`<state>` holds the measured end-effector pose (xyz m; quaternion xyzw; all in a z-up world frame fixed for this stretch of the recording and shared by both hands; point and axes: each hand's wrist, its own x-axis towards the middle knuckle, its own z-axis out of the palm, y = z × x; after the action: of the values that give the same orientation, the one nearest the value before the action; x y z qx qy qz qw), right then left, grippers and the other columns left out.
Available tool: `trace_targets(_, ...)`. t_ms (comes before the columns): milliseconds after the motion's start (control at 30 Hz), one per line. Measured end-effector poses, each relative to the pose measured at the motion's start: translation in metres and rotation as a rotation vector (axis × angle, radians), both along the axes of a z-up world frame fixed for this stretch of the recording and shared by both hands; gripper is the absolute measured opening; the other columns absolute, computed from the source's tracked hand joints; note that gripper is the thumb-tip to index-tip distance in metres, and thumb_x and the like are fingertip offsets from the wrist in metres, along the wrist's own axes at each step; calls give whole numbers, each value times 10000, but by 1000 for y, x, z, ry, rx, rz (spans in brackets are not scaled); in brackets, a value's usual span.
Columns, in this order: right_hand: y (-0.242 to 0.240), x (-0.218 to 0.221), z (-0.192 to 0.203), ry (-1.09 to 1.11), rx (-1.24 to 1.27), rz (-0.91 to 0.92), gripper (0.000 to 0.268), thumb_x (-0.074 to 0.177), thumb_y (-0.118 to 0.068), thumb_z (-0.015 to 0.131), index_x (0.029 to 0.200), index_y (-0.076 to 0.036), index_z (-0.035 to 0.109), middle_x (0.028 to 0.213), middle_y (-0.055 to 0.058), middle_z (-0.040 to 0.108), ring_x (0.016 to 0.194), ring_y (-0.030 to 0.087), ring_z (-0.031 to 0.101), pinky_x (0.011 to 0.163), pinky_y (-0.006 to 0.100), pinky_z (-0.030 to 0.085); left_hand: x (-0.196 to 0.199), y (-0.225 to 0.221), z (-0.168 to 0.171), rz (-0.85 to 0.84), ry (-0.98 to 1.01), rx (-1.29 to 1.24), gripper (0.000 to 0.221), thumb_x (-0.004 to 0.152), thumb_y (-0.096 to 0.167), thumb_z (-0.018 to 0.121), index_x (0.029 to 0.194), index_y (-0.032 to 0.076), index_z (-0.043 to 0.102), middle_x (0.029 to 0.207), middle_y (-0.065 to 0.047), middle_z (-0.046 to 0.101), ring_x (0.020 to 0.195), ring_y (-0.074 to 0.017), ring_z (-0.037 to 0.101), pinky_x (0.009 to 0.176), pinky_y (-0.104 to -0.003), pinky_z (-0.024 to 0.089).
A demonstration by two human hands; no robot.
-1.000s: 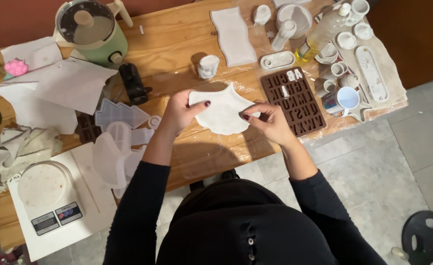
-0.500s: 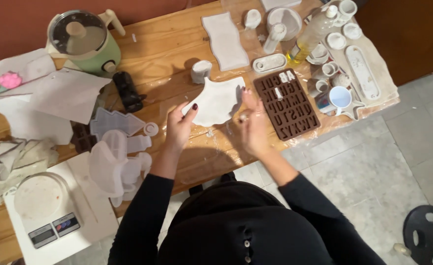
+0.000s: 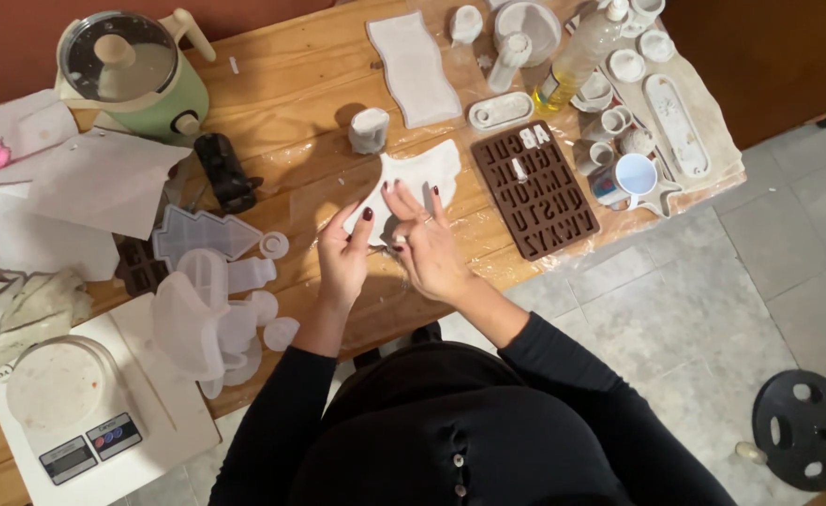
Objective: Demolding and cleaning plaster or wax objects from silicone molds.
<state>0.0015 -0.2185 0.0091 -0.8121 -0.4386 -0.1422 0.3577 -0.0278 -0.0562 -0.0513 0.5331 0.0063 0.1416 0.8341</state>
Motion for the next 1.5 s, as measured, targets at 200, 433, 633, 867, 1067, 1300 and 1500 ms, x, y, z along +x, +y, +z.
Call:
trace_targets(200,-46,31,-42,1487,1471,328,237,1152,-233,391,1105,-57,543,1261,216,670,1245,347,608,1154,567,416,-11,16,70,345,-483,1182,270,988,-18,614,1239,-38,710,1314,-176,719,1159,-217,698,1003,-332,584)
trace_targets(433,-68,38,-13,1762,1687,380,311,1149,-257,344,1079,-60,574,1129,126,726,1132,275,675,1040,471,525,-15,20,129,168,-961,1563,208,1010,92,622,1158,13,745,1308,-112,711,1272,-243,655,1053,-367,531)
trace_targets(633,-66,37,-9,1765,1588,242,318,1128,-291,345,1125,-82,585,1129,89,725,1093,245,683,957,435,531,-10,18,121,135,-1005,1575,209,963,74,647,1121,-11,756,1301,-116,713,1276,-245,657,1067,-370,533)
trace_targets(867,-62,38,12,1668,1536,461,366,1126,-273,335,1119,-37,614,1277,172,648,1262,334,634,1127,538,478,7,13,58,168,-651,1273,314,977,8,597,1278,-16,685,1394,-168,650,1354,-310,604,1157,-416,492)
trace_targets(1067,-87,42,-35,1664,1349,107,353,1094,-283,349,955,-86,606,1446,297,556,1359,414,548,1131,570,442,51,16,-68,-174,243,-533,345,1037,166,602,1331,-11,622,1322,-160,672,1193,-281,664,1081,-435,530)
trace_targets(1300,-94,22,-43,1575,1219,40,201,1047,-229,525,967,-75,627,1450,163,605,1314,266,604,1138,496,458,33,-18,-91,-107,375,-477,297,981,162,640,1225,-7,635,1209,-93,696,1091,-237,691,953,-433,592)
trace_targets(1500,-84,43,-100,1635,1298,372,206,1106,-229,613,1148,-50,705,1303,101,658,1090,261,608,971,406,473,23,-42,-73,-150,173,-125,326,1050,157,648,1336,0,656,1208,-53,702,1084,-123,636,966,-272,519)
